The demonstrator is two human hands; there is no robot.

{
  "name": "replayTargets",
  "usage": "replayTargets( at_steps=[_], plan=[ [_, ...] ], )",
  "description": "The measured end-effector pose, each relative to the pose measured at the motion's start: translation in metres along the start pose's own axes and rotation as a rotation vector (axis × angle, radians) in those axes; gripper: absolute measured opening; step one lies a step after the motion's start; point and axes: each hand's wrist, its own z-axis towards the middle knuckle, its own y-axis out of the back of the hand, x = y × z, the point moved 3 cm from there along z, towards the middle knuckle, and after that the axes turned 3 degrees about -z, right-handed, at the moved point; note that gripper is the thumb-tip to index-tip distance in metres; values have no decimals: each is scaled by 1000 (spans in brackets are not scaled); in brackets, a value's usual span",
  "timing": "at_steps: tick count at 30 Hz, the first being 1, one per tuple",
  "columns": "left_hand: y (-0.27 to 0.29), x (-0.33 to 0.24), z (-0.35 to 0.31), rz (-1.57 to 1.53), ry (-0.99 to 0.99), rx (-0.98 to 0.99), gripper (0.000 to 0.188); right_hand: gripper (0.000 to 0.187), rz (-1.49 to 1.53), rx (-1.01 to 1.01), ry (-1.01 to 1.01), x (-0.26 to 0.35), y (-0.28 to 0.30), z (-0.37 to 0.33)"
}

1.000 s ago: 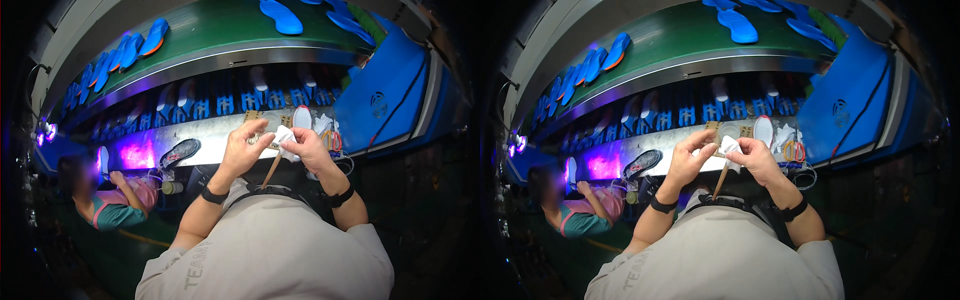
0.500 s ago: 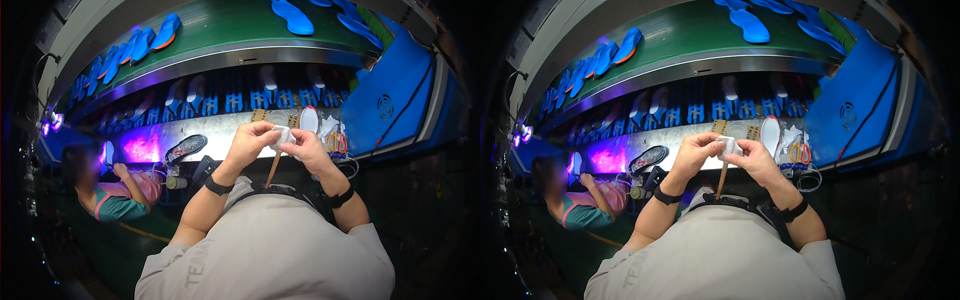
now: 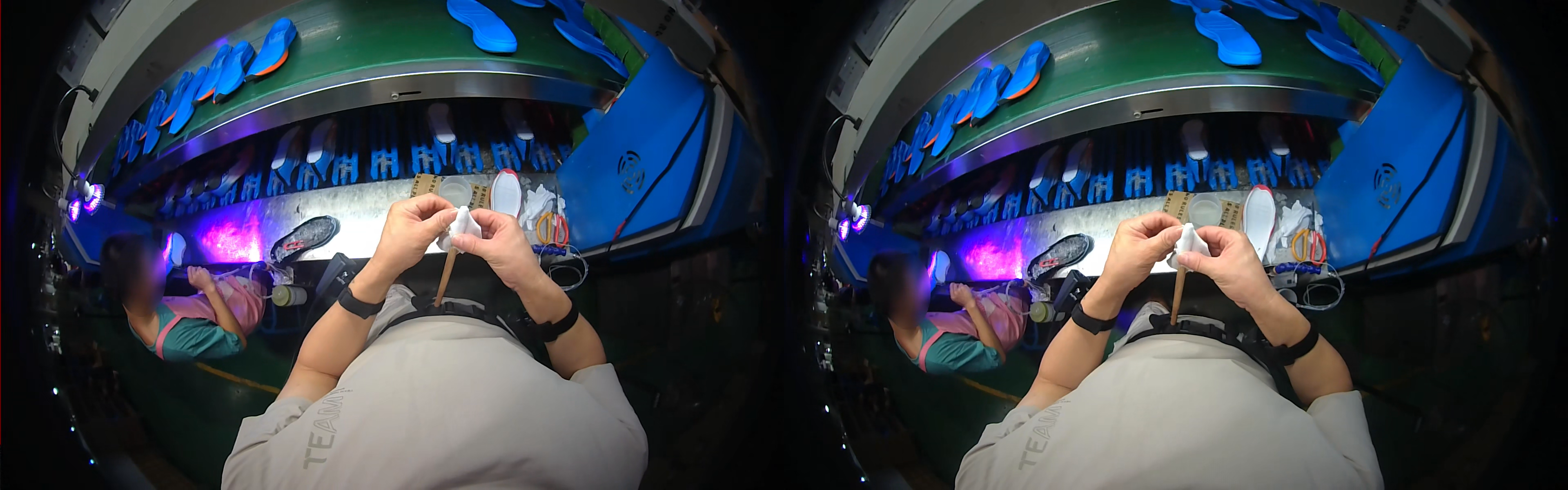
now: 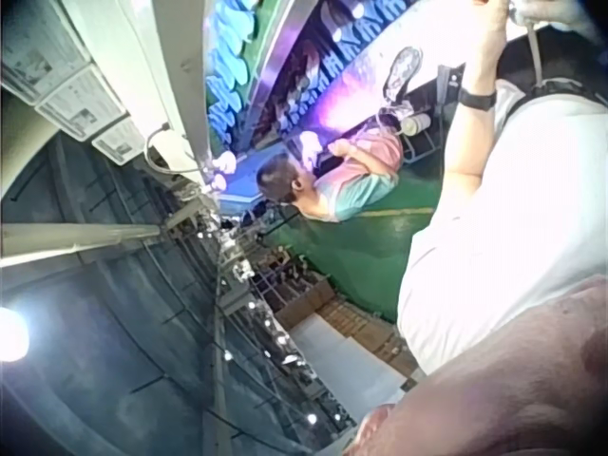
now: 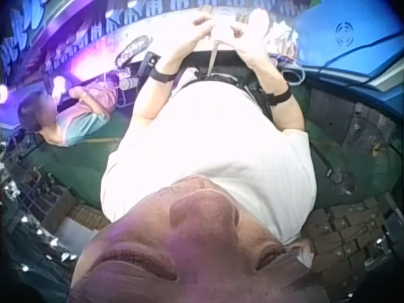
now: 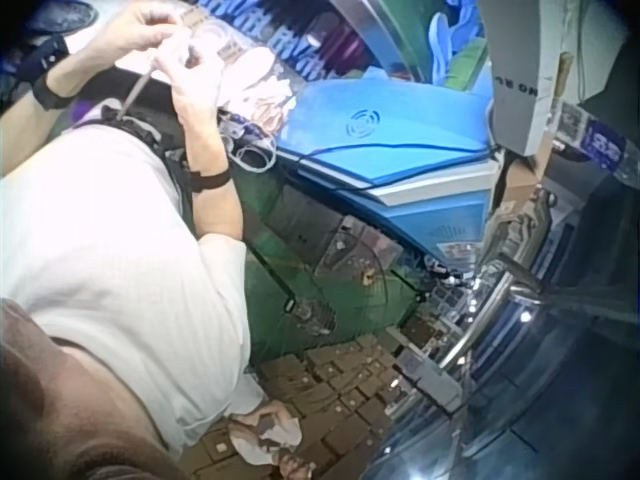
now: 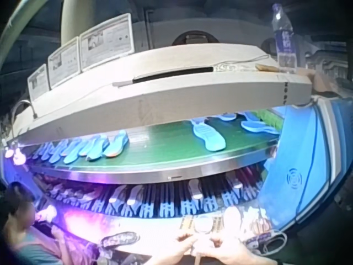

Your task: Applying glue to the edges and surface of a blue shoe sole using a small brush at a factory workstation.

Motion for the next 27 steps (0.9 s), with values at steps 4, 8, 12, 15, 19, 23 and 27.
replayTargets(
  at_steps=[4, 8, 12, 15, 19, 23, 27],
  plan=[
    [2, -4, 4, 116, -117, 0, 19, 40, 106, 0, 41, 1, -10, -1],
    [-5, -30, -3, 649, -659, -137, 34, 42, 88, 7, 63, 0, -12, 3],
    [-6, -39, -10, 798, -897, -214, 37, 40, 140, 21, 41, -2, -15, 6],
    [3, -37, -12, 732, -717, -9, 33, 33, 128, -30, 42, -1, -22, 5],
    [19, -42, -13, 688, -647, 202, 34, 27, 94, -30, 35, -5, -25, 6],
    [17, -44, -23, 549, -438, 153, 27, 23, 39, -48, 67, -10, -21, 9],
    [29, -33, -27, 241, -287, -81, 18, 22, 65, -48, 78, -7, -29, 9]
  ],
)
